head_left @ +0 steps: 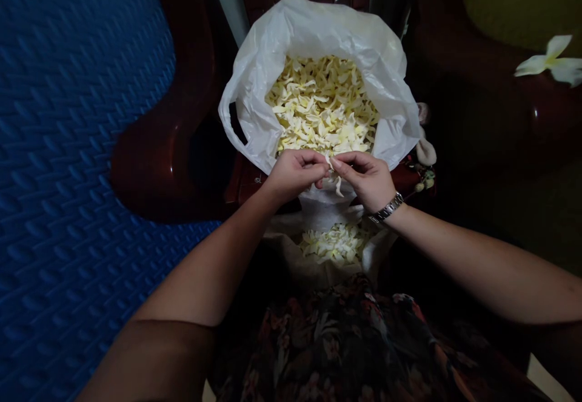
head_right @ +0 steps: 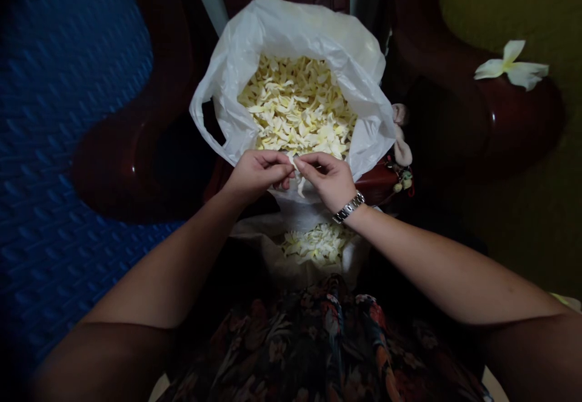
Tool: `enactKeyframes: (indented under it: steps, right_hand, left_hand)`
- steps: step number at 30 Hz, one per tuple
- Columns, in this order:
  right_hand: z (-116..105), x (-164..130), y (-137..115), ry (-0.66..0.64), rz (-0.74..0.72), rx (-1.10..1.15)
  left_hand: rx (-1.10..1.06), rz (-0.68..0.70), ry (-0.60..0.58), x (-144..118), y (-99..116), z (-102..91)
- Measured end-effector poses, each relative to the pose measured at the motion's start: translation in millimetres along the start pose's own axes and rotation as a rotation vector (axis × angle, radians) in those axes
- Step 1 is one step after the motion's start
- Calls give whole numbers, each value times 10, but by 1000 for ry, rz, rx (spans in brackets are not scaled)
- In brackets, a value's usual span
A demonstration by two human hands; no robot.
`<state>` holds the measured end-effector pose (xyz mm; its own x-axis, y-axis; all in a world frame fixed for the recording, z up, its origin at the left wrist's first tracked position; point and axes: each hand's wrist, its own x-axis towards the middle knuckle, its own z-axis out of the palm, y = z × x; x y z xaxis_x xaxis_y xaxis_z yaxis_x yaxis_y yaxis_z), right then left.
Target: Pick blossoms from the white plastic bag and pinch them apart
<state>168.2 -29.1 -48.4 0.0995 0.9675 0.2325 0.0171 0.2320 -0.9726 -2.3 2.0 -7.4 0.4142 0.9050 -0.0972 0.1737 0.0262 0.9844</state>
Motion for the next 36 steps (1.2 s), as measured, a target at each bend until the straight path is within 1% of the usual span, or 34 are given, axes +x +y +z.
enactKeyframes:
  steps: [9,13,17,22,31,36]
  right_hand:
    - [2,1,14,0,-7,-4]
    - [0,0,15,1,-16,-14]
    - [1,-1,8,1,-22,-14]
    - [5,-2,7,-4,-1,-6]
    - [6,1,0,-6,9,33]
    - [-8,9,10,-18,-9,3]
  left_hand:
    - [-27,35,-11,10,-4,8]
    - [-3,19,-7,13,-12,-2]
    - [-24,22,-4,6,7,2]
    - [-36,41,-4,0,28,18]
    - [-2,49,11,2,30,16]
    - [25,44,11,-9,43,13]
